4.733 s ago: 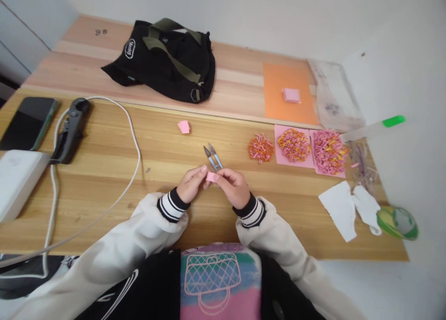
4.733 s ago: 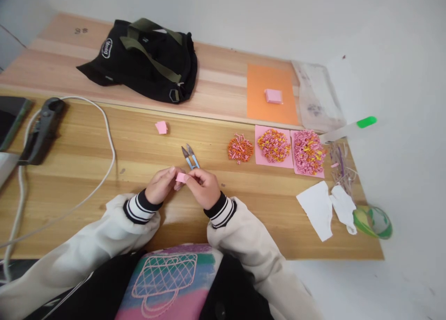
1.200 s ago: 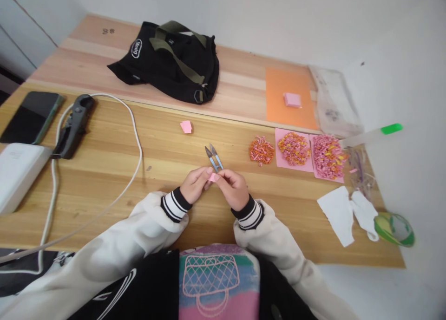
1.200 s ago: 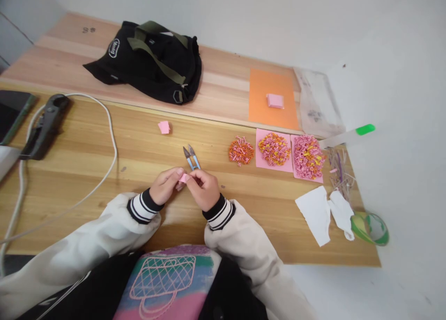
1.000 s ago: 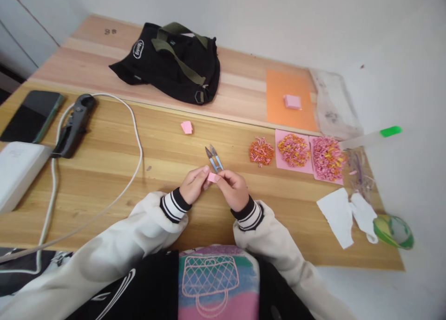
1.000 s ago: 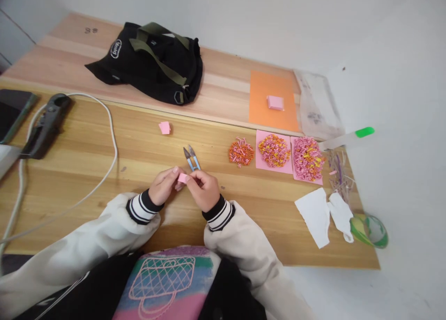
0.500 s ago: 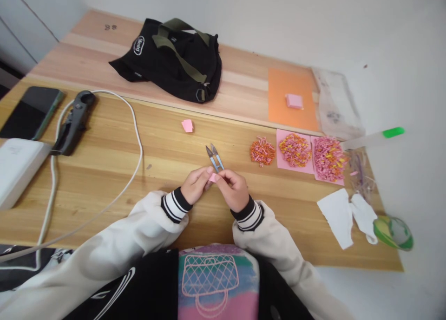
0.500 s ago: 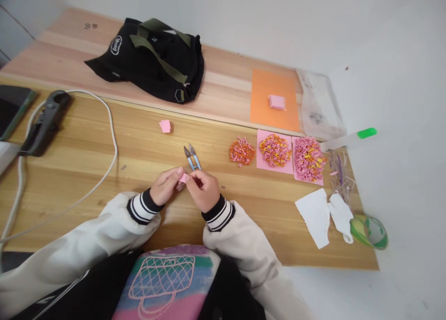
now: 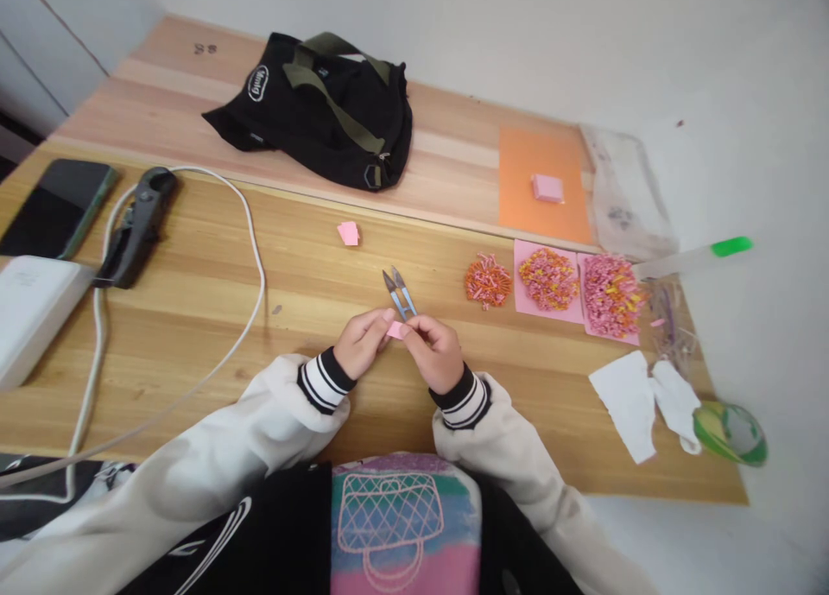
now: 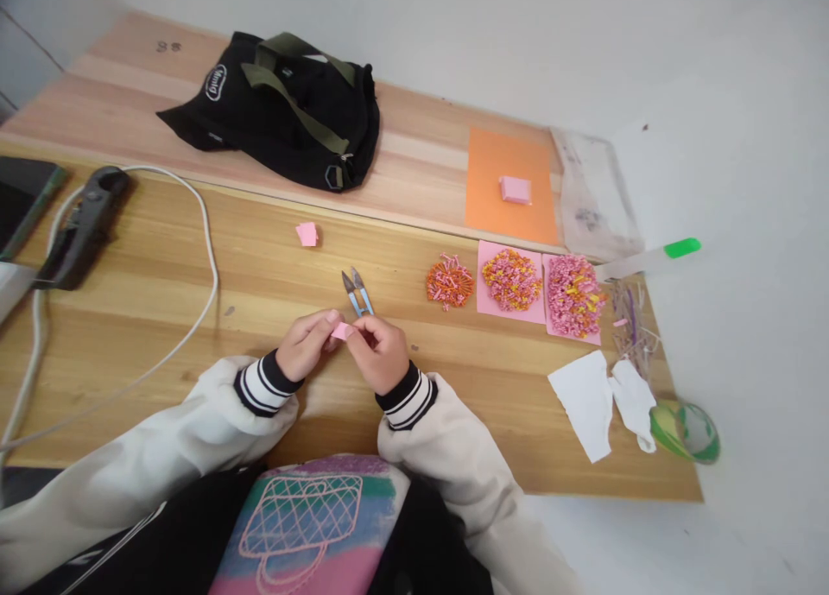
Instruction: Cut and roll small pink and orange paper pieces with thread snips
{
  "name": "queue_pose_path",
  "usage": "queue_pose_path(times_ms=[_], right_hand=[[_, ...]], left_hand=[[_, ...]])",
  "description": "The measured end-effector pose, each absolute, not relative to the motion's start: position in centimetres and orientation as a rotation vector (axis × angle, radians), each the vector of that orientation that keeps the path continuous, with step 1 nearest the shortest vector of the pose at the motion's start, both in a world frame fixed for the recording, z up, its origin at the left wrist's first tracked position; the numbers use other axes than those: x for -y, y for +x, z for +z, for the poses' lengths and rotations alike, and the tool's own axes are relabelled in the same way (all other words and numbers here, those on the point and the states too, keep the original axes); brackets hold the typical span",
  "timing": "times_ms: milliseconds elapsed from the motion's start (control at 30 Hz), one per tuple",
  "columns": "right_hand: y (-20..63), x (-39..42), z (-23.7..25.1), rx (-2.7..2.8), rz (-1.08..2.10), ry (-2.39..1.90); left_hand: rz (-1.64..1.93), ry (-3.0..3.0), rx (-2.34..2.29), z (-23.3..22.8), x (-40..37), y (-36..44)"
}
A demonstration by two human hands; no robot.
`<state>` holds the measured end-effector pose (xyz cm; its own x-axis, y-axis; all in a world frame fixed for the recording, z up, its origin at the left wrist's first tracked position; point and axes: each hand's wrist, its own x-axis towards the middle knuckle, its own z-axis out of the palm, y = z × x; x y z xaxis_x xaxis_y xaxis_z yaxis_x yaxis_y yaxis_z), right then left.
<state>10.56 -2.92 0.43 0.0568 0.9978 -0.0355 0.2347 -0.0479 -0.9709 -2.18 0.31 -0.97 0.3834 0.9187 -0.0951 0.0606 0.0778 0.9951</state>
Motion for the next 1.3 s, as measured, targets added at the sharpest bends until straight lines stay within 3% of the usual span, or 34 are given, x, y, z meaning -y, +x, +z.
queue_pose_path(times_ms=[867,1300], right_hand=[[10.59,2.89,0.80,1.320,1.091,-1.479],[10.70,2.86,0.52,1.313,1.081,-1.480]], left_hand=[[0.796,1.579,-1.003,-0.55,-0.36,-2.28],[0.820,1.300,-0.972,-0.82,-0.55,-2.35]])
